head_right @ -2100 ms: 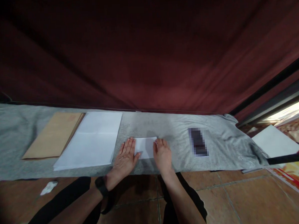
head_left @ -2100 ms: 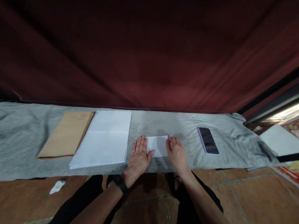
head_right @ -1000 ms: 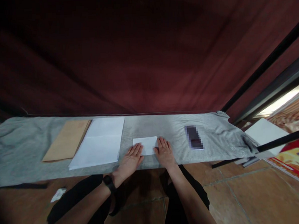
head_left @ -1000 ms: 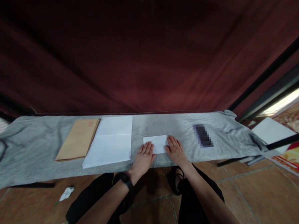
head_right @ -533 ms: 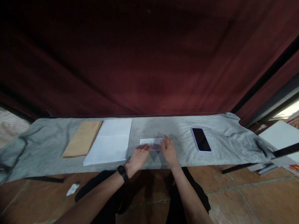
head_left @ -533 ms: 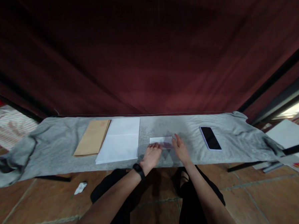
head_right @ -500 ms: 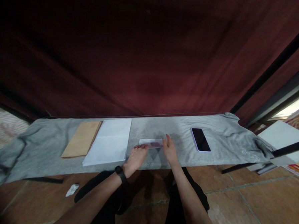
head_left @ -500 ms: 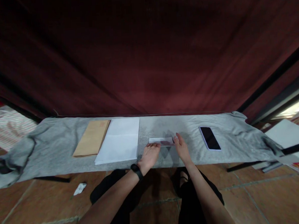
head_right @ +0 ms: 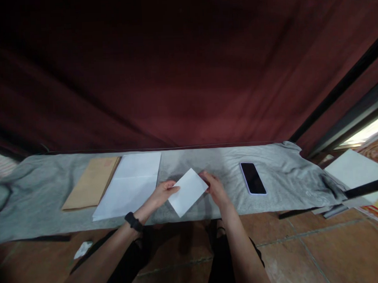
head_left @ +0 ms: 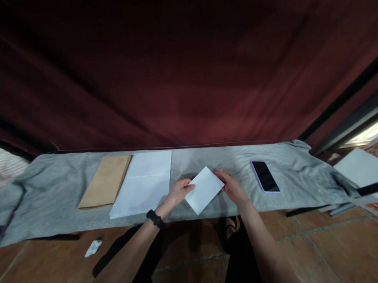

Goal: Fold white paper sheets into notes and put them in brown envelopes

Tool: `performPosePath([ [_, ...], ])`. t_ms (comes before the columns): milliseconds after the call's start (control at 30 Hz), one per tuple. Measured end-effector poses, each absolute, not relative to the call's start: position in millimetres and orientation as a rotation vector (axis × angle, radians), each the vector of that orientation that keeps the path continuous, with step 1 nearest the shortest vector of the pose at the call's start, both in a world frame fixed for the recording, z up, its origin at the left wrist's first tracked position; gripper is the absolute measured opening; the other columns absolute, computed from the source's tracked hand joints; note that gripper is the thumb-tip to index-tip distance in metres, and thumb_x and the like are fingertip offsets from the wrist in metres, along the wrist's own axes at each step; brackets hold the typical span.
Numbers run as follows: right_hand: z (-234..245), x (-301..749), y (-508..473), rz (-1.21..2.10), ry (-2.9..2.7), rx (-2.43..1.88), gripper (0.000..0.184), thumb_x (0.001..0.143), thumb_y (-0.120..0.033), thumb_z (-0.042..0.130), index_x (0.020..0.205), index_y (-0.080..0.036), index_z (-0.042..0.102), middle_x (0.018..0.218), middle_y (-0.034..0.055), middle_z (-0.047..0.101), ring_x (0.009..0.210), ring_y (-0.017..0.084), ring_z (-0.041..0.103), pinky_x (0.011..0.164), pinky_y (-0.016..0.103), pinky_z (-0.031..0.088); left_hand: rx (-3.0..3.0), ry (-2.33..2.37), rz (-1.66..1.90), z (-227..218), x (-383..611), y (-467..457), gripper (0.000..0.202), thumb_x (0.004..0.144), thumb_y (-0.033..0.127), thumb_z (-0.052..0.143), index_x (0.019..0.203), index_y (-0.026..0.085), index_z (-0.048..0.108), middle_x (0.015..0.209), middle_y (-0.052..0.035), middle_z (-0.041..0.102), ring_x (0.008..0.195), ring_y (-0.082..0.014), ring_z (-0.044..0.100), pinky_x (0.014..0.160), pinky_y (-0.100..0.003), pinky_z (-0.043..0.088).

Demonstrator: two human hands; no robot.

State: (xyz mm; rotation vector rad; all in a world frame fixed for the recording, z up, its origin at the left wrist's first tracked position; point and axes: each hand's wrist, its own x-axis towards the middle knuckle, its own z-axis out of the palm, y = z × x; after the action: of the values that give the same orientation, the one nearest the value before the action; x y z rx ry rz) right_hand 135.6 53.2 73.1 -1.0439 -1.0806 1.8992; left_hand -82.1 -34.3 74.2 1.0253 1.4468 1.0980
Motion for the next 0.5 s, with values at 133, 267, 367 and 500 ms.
performPosePath([
  [133, 59, 134, 62, 1.746, -1.280, -1.189, 0.036, 0.059, -0.049, 0.083, 0.077, -0.019, 0.073, 0.066, -0.0008, 0.069, 0.057, 0.014, 0.056, 0.054, 0.025, 0.039, 1.007, 1.445, 1.122, 68, -87, -24, 0.033, 0.063, 0.047, 0.076, 0.065, 0.016, 0.064, 0.060, 0.0022, 0.060, 0.055, -0.0113, 0.051, 0.051, -0.022, 0.035],
  [267, 44, 131, 66, 1.573, -1.278, -1.292, 0.033, 0.058, -0.051, 0.078, 0.066, -0.021, 0.068, 0.056, -0.0030, 0.062, 0.052, 0.013, 0.050, 0.052, 0.025, 0.035, 0.799, 1.513, 1.260, 65, -92, -22, 0.034, 0.063, 0.047, 0.078, 0.074, 0.016, 0.070, 0.065, -0.0001, 0.065, 0.057, -0.0119, 0.056, 0.053, -0.022, 0.041],
  [367, 38, 129, 68, 1.488, -1.253, -1.337, 0.034, 0.058, -0.052, 0.075, 0.065, -0.021, 0.066, 0.055, -0.0040, 0.059, 0.053, 0.013, 0.048, 0.053, 0.025, 0.034, 0.565, 1.458, 1.329, 63, -91, -24, 0.037, 0.060, 0.046, 0.082, 0.078, 0.016, 0.071, 0.071, -0.0036, 0.070, 0.062, -0.0143, 0.063, 0.059, -0.026, 0.050],
  [500, 37, 127, 68, 1.424, -1.235, -1.351, 0.039, 0.059, -0.057, 0.073, 0.069, -0.020, 0.066, 0.058, -0.0036, 0.059, 0.056, 0.013, 0.049, 0.053, 0.025, 0.035, 0.545, 1.343, 1.272, 64, -84, -27, 0.037, 0.061, 0.044, 0.083, 0.081, 0.016, 0.071, 0.079, -0.0065, 0.073, 0.074, -0.0181, 0.068, 0.067, -0.029, 0.054],
])
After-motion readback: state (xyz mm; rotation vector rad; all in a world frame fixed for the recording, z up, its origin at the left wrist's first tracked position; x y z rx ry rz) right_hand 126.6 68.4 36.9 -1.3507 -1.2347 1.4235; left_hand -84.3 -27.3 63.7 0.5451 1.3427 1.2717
